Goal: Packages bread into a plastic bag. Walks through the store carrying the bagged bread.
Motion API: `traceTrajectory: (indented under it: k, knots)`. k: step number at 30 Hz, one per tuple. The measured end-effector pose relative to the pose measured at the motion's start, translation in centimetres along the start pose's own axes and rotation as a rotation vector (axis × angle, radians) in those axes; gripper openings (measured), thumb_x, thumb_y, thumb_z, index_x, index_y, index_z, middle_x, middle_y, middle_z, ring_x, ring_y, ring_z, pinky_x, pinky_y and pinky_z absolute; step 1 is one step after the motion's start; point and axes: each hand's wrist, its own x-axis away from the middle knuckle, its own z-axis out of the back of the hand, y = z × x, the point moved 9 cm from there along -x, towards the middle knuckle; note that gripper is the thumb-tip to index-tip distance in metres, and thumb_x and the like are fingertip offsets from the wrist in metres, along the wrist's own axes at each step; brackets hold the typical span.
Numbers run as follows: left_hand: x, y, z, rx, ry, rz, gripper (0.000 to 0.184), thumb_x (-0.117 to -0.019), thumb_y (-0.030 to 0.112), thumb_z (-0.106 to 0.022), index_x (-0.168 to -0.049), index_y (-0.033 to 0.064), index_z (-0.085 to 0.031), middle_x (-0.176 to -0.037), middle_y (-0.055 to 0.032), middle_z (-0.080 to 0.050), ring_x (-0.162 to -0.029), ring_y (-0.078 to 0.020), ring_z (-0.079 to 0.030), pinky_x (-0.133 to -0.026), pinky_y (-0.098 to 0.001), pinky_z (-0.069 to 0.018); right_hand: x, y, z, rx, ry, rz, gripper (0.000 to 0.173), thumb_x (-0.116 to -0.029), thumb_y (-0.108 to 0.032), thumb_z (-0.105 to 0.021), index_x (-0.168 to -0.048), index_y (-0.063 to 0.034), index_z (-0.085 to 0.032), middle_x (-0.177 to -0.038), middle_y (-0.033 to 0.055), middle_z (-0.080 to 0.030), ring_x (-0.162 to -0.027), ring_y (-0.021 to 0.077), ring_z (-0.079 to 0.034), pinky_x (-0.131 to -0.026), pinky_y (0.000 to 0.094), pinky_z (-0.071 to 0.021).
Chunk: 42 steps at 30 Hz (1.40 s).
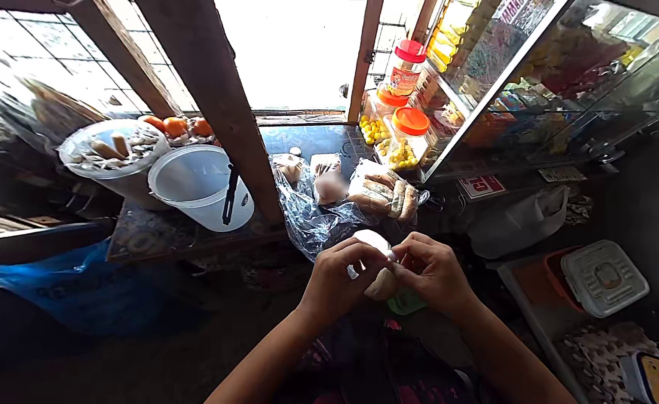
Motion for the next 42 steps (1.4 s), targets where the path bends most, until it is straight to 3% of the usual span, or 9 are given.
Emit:
traceTrajectory:
  k: [5, 7, 17, 23, 28, 33, 36, 39, 42]
  knots:
    - [-0.5, 0.3, 1.4, 0.037, -0.012, 0.022, 0.012, -0.0912, 0.022, -0.076, -0.096, 0.0113, -0.074, -0.104, 0.003, -0.072, -0.105, -0.0054, -0.063, -0.092, -0.025, -0.0495, -0.2, -2.1, 0.0, -0.018, -0.042, 0.084, 0.017, -0.0915, -0.015, -0.073, -0.101, -0.0002, -0.075, -0.095, 0.0035, -0.071, -0.073, -0.0016, -0.066, -0.067, 0.0132, -0.058]
    - [-0.5, 0.7, 1.7, 0.112, -0.02, 0.004, 0.02, -0.0913, 0.018, -0.076, -0.107, 0.0078, -0.07, -0.112, -0.0001, -0.071, -0.113, -0.0087, -0.064, -0.101, -0.03, -0.0522, -0.2, -3.6, 0.1, 0.009, -0.048, 0.165, 0.017, -0.0905, -0.013, -0.073, -0.1, 0.0003, -0.074, -0.096, 0.0042, -0.07, -0.074, -0.003, -0.065, -0.067, 0.0115, -0.0572]
    - [0.5, 2.5, 2.6, 0.153, 0.144, -0.167, 0.009, -0.0919, 0.007, -0.074, -0.1, 0.0031, -0.074, -0.101, -0.0052, -0.074, -0.099, -0.0103, -0.07, -0.089, -0.0266, -0.0589, 0.2, -6.3, 0.3, -0.009, -0.06, 0.198, 0.019, -0.0998, -0.012, -0.061, -0.107, 0.0002, -0.074, -0.091, 0.0015, -0.076, -0.075, -0.0014, -0.069, -0.068, 0.013, -0.0587]
    - [0.2, 3.7, 1.7, 0.001, 0.21, -0.27, 0.006, -0.0945, 0.009, -0.07, -0.1, 0.0096, -0.072, -0.1, -0.0016, -0.07, -0.1, -0.0086, -0.067, -0.088, -0.023, -0.0572, -1.3, -4.2, 1.0, -0.239, -0.131, 0.001, 0.014, -0.0931, -0.011, -0.074, -0.103, -0.002, -0.073, -0.093, 0.0, -0.076, -0.071, 0.0034, -0.071, -0.065, 0.0195, -0.0624]
    - [-1.9, 4.1, 0.1, 0.06, 0.101, -0.311, 0.006, -0.0969, 0.015, -0.071, -0.1, 0.0142, -0.075, -0.1, 0.001, -0.069, -0.098, -0.0055, -0.066, -0.085, -0.0188, -0.0567, -1.7, -4.5, 3.5, -0.128, -0.102, 0.235, 0.011, -0.0942, -0.012, -0.071, -0.101, -0.0038, -0.069, -0.088, 0.0015, -0.071, -0.07, -0.002, -0.061, -0.063, 0.0115, -0.0504]
    - [-5.3, 2.6, -4.4, 0.195, 0.024, -0.213, 0.028, -0.0968, 0.023, -0.071, -0.123, 0.0205, -0.063, -0.111, 0.0081, -0.066, -0.101, -0.0007, -0.065, -0.087, -0.0175, -0.0559, -1.8, -5.3, 8.4, -0.006, 0.127, 0.527, 0.01, -0.0931, -0.008, -0.069, -0.096, -0.0064, -0.06, -0.087, 0.0046, -0.068, -0.076, 0.0033, -0.064, -0.066, 0.0129, -0.0529]
    - [-8.1, 3.6, -6.4, 0.206, 0.018, -0.223, 0.017, -0.0966, 0.016, -0.07, -0.113, 0.017, -0.069, -0.109, 0.0075, -0.07, -0.102, -0.0014, -0.066, -0.089, -0.0185, -0.0573, -2.4, -3.8, 11.4, -0.035, 0.171, 0.532, 0.022, -0.0971, -0.024, -0.068, -0.109, -0.0089, -0.06, -0.099, 0.0047, -0.069, -0.092, 0.0077, -0.066, -0.078, 0.0194, -0.0562]
    - [-11.5, 5.8, -8.5, 0.181, 0.016, -0.261, 0.015, -0.0954, 0.014, -0.071, -0.11, 0.015, -0.071, -0.108, 0.0055, -0.071, -0.104, -0.0032, -0.067, -0.09, -0.0199, -0.0578, -3.2, -0.8, 13.4, 0.027, -0.005, 0.345, 0.079, -0.0868, -0.056, -0.075, -0.143, -0.006, -0.05, -0.129, 0.0104, -0.067, -0.105, 0.0106, -0.068, -0.08, 0.0271, -0.0598]
    - [-14.3, 8.6, -11.4, 0.012, 0.001, -0.368, 0.008, -0.0963, 0.016, -0.07, -0.103, 0.0136, -0.071, -0.1, 0.003, -0.071, -0.102, -0.0032, -0.066, -0.09, -0.0189, -0.056, -3.7, 0.7, 15.8, 0.193, -0.043, 0.278, 0.056, -0.0863, -0.038, -0.078, -0.13, -0.0057, -0.064, -0.106, 0.0071, -0.075, -0.088, 0.0146, -0.073, -0.07, 0.0385, -0.0609]
